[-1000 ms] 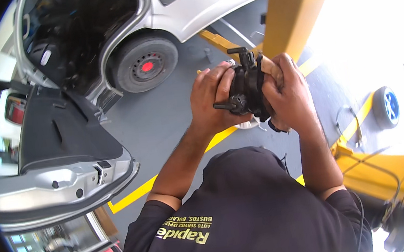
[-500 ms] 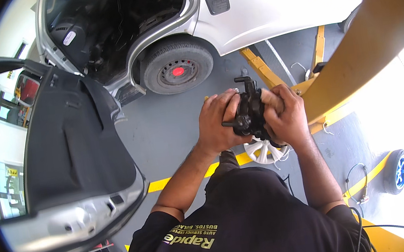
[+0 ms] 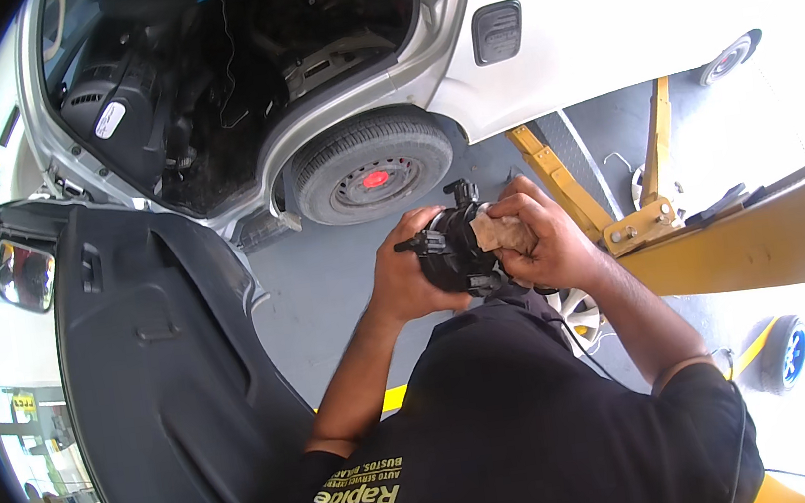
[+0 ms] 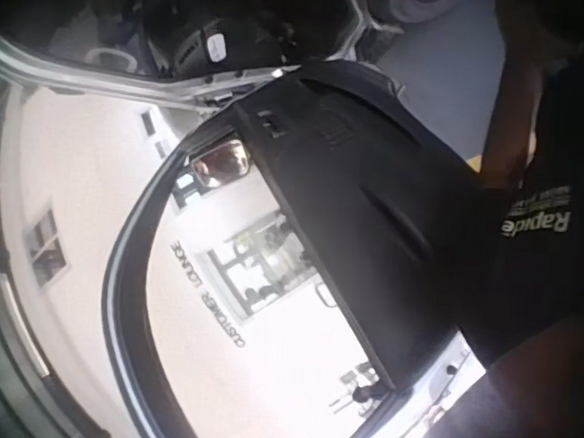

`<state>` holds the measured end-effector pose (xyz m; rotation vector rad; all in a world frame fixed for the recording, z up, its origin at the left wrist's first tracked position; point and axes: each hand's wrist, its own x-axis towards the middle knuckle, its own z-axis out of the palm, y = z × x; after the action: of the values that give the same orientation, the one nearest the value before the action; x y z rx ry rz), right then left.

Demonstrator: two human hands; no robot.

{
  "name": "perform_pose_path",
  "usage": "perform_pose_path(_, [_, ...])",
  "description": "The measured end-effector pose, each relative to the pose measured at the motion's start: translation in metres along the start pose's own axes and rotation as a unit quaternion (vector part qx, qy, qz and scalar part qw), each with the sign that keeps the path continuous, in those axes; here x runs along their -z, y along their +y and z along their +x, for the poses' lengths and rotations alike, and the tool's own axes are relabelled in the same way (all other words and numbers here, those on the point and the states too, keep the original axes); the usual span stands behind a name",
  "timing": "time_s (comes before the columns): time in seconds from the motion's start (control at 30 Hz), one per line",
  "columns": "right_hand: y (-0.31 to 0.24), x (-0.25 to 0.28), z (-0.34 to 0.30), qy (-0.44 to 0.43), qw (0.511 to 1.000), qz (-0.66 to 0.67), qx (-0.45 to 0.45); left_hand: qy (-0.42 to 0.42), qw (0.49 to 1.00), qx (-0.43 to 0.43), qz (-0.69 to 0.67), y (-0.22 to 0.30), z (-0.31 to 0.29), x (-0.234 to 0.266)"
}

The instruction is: The person carries a car part to a vehicle with its hood open and installs it into the engine bay. They position the part, connect electrical connectors, and secure it with bolts using a wrench.

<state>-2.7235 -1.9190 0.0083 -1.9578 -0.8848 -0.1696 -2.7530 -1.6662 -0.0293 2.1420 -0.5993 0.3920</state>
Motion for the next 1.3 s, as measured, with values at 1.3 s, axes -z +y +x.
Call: perform_pose_path(1.3, [0.295, -0.285, 0.472, 0.321, 0.907, -0.092, -0.256, -0.211, 0.873, 0.129, -0.419, -0.496, 0.393, 0.214])
